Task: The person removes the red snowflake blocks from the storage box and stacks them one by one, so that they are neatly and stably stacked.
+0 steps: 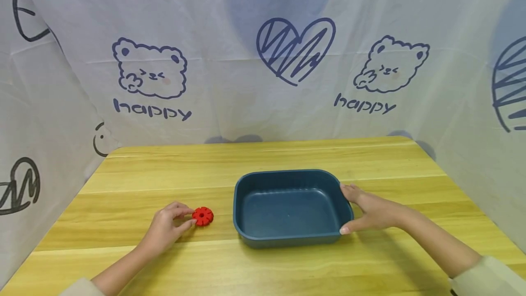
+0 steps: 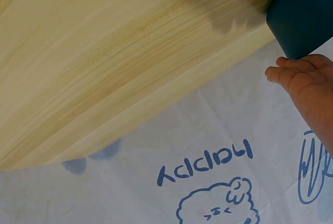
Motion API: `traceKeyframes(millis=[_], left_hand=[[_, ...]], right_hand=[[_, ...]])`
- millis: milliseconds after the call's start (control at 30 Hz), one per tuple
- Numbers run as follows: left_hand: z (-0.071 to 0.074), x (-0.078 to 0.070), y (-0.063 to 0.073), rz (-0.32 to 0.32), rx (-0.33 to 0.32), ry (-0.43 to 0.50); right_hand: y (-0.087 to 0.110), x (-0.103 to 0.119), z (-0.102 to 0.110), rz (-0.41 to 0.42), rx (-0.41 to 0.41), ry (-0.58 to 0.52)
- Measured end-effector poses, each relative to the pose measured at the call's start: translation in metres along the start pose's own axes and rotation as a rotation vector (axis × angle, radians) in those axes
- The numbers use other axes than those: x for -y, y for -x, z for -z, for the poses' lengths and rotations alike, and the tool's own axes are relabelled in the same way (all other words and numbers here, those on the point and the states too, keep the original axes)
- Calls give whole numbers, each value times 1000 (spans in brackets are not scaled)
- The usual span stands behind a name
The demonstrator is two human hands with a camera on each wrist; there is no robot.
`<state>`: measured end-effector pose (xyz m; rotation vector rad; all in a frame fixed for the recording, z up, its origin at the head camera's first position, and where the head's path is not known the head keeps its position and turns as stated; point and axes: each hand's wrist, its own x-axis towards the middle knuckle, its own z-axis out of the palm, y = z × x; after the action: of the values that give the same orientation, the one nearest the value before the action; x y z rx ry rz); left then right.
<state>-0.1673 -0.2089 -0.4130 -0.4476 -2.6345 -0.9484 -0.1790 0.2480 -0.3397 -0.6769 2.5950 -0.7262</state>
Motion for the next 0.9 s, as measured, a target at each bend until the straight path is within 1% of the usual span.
traceKeyframes(millis=[267,567,900], left_hand=[[-1,1,0,4,-1,-14],[-2,1,-1,-30,0,-15],[-3,2,-1,-41,-5,-6]], right_hand=[[0,-1,-1,-5,0,-11],[-1,-2,-2,-5,0,-13],[0,-2,-1,-11,2,-14]])
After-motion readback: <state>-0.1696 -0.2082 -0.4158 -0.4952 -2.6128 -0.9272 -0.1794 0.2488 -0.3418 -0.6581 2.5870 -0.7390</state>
